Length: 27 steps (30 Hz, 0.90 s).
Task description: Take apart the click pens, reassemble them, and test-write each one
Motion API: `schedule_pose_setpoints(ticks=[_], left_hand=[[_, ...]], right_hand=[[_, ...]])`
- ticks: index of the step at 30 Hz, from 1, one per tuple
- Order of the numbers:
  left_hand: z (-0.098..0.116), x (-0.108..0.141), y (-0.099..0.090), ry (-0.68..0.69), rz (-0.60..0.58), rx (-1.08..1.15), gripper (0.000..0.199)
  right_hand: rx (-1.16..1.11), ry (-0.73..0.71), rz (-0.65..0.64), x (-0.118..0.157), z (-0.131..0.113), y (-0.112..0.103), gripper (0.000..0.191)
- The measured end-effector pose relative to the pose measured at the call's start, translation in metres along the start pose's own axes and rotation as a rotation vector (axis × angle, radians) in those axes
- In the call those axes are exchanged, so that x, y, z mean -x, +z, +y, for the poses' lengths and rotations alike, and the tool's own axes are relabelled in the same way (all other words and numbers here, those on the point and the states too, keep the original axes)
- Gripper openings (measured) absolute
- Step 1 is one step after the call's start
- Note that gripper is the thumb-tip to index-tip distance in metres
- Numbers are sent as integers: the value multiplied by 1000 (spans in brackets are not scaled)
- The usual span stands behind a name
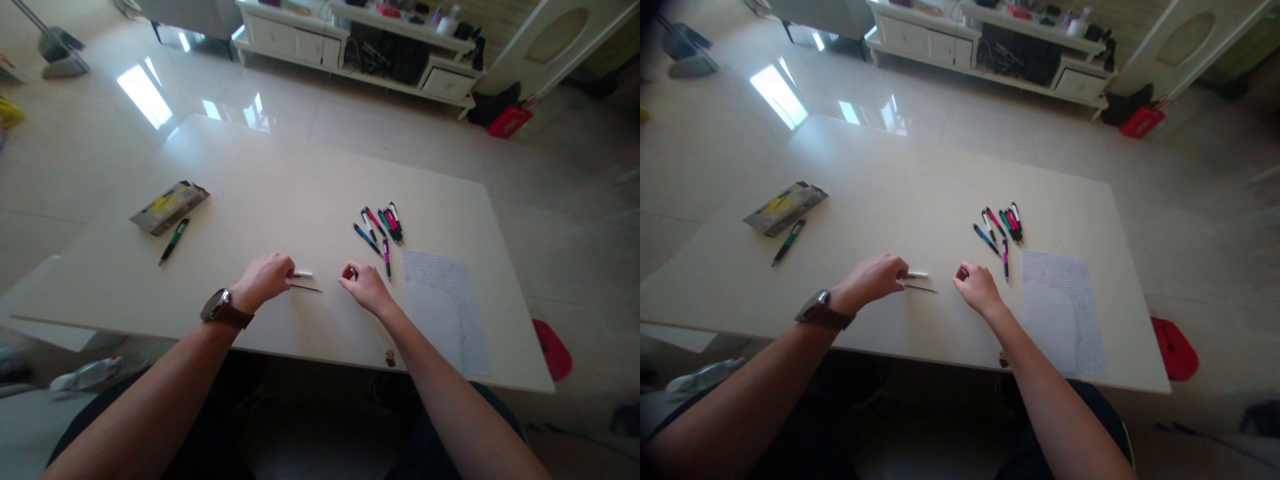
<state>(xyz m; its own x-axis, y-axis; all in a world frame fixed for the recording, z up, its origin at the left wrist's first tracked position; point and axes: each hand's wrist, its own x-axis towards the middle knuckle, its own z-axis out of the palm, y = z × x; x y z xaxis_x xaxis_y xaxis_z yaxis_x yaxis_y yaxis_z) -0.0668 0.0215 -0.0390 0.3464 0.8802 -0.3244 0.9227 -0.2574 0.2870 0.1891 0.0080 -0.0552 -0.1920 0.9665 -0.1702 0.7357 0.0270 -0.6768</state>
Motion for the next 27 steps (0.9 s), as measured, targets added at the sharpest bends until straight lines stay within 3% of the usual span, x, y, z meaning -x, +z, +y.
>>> schedule_pose_setpoints(ticks=[6,11,18,22,27], left_hand=[[4,-2,-9,32,22,73,8],[7,-6,-10,50,46,153,9],[25,-11,-9,143,108,306,17],[46,-15,-7,234,45,462,31],[54,-17,-3,288,51,346,23]], right_hand=[[-28,-50,-43,2,-1,15,4],[-145,-13,69,-1,-6,9,15],[-576,115,11,-6,-10,7,45],[-587,61,53,-5,-15,9,43],[-727,82,21,-6,-14,8,31]])
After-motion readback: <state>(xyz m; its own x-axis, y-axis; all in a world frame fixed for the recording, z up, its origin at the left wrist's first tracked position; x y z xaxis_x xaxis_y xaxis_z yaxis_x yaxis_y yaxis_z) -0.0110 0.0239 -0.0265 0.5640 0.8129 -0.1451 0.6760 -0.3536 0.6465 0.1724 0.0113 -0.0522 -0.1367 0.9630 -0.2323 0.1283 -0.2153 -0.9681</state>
